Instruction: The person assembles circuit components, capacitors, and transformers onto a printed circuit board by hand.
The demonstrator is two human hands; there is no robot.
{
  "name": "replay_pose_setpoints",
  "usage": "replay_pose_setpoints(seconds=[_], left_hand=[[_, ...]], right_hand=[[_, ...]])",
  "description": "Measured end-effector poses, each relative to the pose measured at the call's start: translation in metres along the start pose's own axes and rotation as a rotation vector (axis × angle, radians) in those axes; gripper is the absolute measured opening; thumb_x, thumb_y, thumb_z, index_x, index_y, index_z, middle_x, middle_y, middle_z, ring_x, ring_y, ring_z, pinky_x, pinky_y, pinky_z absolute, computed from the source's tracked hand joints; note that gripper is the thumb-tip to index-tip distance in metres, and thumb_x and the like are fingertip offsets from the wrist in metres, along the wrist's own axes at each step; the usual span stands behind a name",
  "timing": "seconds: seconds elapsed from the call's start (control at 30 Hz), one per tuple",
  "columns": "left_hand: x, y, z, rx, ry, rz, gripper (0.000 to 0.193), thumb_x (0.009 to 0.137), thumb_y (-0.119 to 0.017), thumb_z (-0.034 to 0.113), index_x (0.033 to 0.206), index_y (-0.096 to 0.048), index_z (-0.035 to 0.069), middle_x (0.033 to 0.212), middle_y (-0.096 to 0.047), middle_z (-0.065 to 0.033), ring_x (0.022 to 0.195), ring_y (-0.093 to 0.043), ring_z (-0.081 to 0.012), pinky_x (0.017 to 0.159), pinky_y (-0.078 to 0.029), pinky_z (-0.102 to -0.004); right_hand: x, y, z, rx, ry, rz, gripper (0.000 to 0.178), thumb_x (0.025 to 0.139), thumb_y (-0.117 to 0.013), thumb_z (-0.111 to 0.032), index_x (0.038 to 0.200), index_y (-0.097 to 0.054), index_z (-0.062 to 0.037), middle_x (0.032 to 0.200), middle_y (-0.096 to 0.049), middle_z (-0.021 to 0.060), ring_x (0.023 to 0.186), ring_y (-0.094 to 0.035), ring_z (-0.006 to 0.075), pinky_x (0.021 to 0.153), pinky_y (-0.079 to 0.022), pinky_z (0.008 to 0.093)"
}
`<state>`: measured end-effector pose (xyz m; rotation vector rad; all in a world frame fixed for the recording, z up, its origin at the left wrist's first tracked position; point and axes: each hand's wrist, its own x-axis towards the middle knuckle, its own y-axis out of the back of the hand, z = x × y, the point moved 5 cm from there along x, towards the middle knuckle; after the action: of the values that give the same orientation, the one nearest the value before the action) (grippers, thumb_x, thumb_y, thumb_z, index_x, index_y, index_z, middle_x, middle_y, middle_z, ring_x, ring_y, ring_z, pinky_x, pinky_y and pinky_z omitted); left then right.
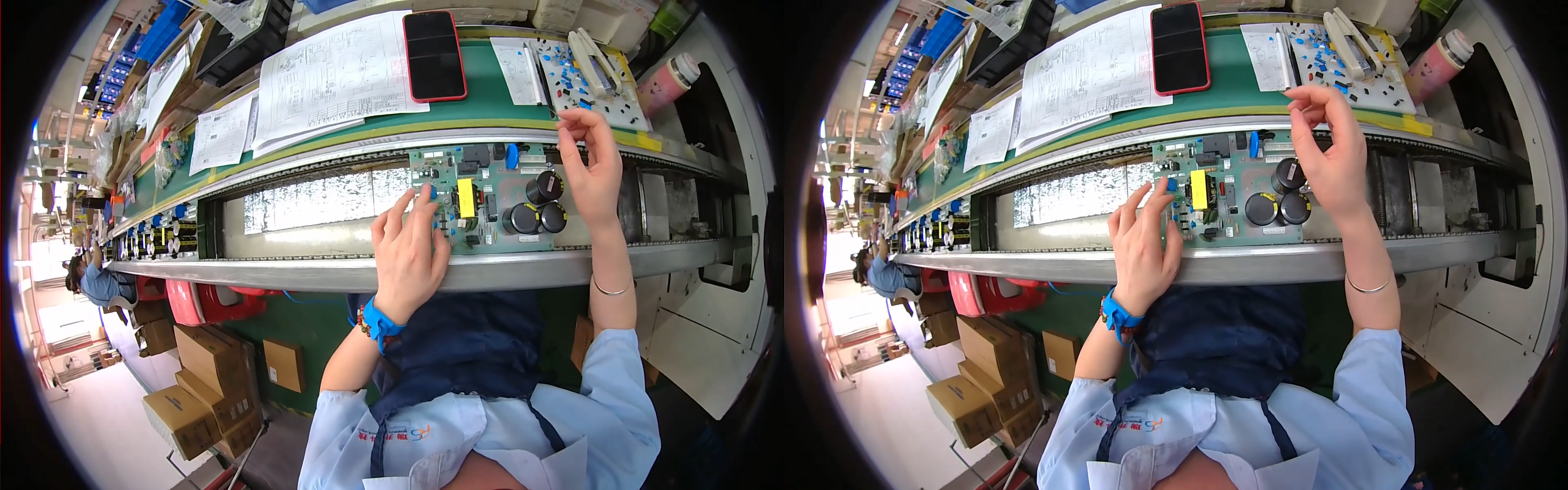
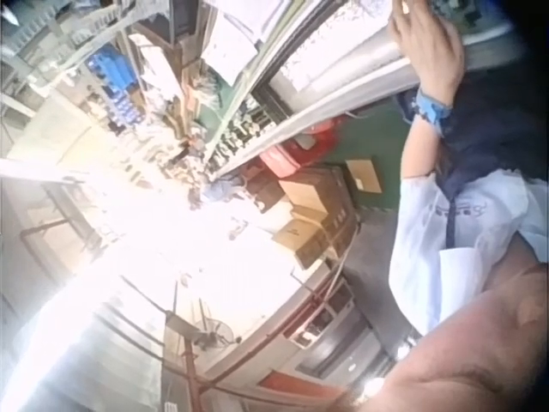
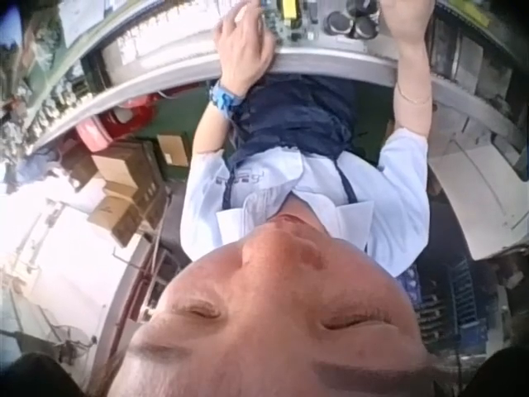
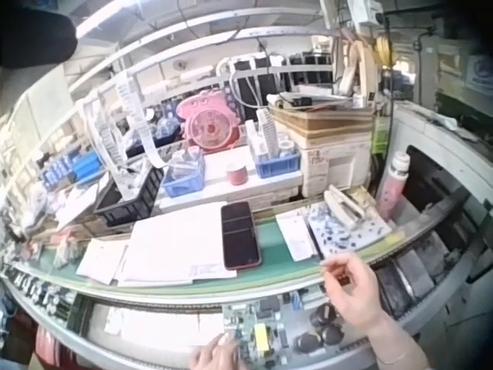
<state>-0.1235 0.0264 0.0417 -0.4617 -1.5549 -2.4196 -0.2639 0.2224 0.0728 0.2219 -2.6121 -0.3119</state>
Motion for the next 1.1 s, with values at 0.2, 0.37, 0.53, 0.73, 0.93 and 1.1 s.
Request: replay_pose_setpoints(seconds=[0.2,0.37,0.53,0.73,0.93,1.1], left_hand=[[0.007,-0.001,-0.002,-0.111,-0.021,-0.02,0.034,0.079,-0.054,0.004,0.113,-0.053,0.003,0.121,-0.057,-0.0108,0.112,-0.05,-0.0292,0.093,-0.033,-0.0388],[0.026,0.013,-0.018,-0.039,0.002,0.026,0.03,0.079,-0.057,0.008,0.109,-0.056,0.003,0.109,-0.061,-0.0117,0.108,-0.052,-0.0285,0.088,-0.035,-0.0406],[0.057,0.005,-0.041,-0.008,-0.055,0.041,0.02,0.079,-0.06,0.006,0.099,-0.06,0.007,0.09,-0.061,-0.0059,0.088,-0.054,-0.0258,0.076,-0.038,-0.0377],[0.079,-0.024,-0.05,-0.087,-0.093,-0.057,0.008,0.079,-0.063,0.011,0.086,-0.066,0.007,0.083,-0.061,-0.005,0.082,-0.054,-0.0253,0.073,-0.038,-0.0375],[0.084,-0.031,-0.041,-0.074,-0.105,-0.125,0.006,0.078,-0.062,0.01,0.083,-0.065,0.006,0.082,-0.061,-0.0048,0.081,-0.054,-0.0248,0.073,-0.038,-0.0369],[0.084,-0.027,-0.012,-0.178,-0.23,-0.075,0.025,0.077,-0.057,-0.001,0.1,-0.063,0.008,0.085,-0.061,-0.006,0.083,-0.054,-0.0245,0.075,-0.038,-0.0349]], right_hand=[[-0.006,0.034,0.014,-0.02,-0.041,0.027,0.019,0.087,-0.054,0.002,0.106,-0.055,-0.0008,0.092,-0.056,0.0013,0.079,-0.05,0.0062,0.076,-0.041,0.0191],[-0.011,0.06,0.03,-0.098,-0.081,0.009,0.019,0.088,-0.053,0.0,0.107,-0.055,-0.0011,0.09,-0.056,0.0008,0.078,-0.05,0.0056,0.075,-0.04,0.0187],[-0.016,0.068,0.05,-0.135,-0.112,0.031,0.016,0.088,-0.054,0.0,0.105,-0.055,-0.0013,0.086,-0.054,-0.0006,0.074,-0.049,0.0048,0.072,-0.04,0.0186],[-0.018,0.074,0.064,-0.133,-0.132,0.077,0.014,0.089,-0.055,-0.001,0.103,-0.056,-0.0014,0.079,-0.051,-0.0026,0.069,-0.047,0.0034,0.068,-0.039,0.0184],[-0.021,0.074,0.072,-0.11,-0.173,0.082,0.013,0.089,-0.055,-0.001,0.102,-0.056,-0.0013,0.078,-0.051,-0.0034,0.069,-0.047,0.0028,0.068,-0.039,0.0179],[-0.023,0.073,0.078,-0.058,-0.203,0.089,0.014,0.088,-0.055,0.0,0.102,-0.055,-0.001,0.081,-0.052,-0.0031,0.069,-0.047,0.0026,0.069,-0.039,0.0177]])
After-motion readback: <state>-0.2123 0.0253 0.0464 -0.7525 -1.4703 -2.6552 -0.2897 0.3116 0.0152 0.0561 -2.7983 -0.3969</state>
